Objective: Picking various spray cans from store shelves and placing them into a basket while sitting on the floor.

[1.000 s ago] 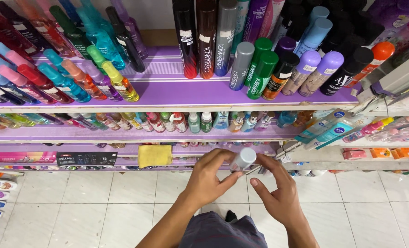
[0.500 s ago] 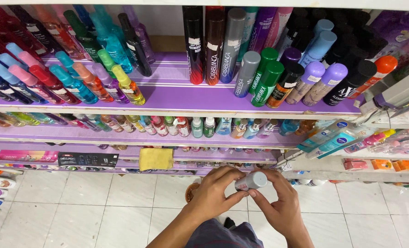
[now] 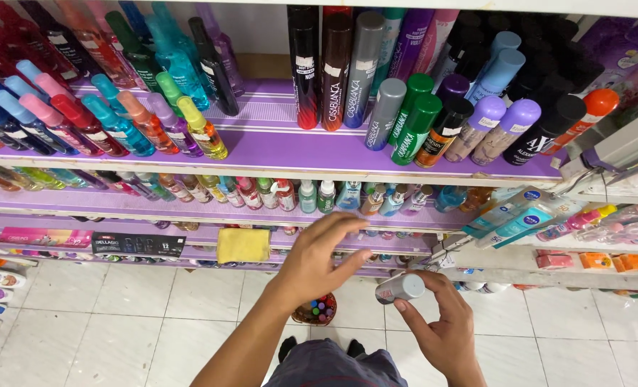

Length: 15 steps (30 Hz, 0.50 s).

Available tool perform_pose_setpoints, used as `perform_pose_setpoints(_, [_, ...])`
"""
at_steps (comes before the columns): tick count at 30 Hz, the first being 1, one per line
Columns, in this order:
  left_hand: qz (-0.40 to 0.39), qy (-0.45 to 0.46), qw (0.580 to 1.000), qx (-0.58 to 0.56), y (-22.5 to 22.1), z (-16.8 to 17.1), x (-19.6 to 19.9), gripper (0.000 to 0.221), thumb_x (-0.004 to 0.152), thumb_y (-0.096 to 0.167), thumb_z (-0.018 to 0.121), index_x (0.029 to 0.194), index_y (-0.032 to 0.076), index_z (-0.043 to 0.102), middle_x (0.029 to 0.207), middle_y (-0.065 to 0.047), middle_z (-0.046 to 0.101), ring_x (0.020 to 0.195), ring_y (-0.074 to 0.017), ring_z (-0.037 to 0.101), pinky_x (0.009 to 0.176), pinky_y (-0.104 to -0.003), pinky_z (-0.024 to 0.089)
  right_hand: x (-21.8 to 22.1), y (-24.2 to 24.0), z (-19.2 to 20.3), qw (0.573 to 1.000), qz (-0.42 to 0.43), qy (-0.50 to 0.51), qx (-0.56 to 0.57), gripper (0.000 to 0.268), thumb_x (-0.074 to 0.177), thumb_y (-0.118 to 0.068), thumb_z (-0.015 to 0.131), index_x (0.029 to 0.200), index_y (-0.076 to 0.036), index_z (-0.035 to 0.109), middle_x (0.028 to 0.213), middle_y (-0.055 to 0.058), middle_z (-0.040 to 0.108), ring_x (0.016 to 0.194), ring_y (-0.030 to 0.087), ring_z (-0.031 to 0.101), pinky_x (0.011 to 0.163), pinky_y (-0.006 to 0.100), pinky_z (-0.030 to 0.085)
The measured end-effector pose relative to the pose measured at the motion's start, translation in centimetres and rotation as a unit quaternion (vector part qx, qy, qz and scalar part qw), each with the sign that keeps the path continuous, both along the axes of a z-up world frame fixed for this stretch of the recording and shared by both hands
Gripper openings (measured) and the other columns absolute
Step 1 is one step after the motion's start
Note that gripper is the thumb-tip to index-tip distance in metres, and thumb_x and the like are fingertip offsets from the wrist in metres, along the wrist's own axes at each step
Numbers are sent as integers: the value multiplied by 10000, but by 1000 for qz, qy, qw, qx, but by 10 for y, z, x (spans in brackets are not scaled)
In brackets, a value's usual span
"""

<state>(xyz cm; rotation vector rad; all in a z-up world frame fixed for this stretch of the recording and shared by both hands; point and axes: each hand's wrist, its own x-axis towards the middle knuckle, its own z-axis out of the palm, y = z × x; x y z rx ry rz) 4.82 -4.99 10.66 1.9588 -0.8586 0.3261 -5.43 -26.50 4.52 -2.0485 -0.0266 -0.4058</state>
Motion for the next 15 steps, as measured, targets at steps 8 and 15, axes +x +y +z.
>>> perform_pose_setpoints(8, [109, -81, 989, -61, -20, 41, 49, 284, 906, 58, 701, 1169, -23, 633, 1053, -132, 677, 926, -226, 663, 822, -333, 566, -8, -5, -5, 1000, -12, 22, 2, 421, 750, -162, 831, 1124, -24, 693, 1165, 102, 765, 1012, 232, 742, 867, 351, 570])
perform_pose_setpoints(15, [188, -76, 978, -52, -40, 42, 84, 416, 859, 74, 747, 1233, -20, 590, 1137, -170, 668, 986, -293, 710, 858, -385, 592, -13, -8, -8, 999, -23, 24, 15, 419, 736, -133, 844, 1108, 2, 706, 1140, 102, 769, 978, 221, 737, 871, 336, 564])
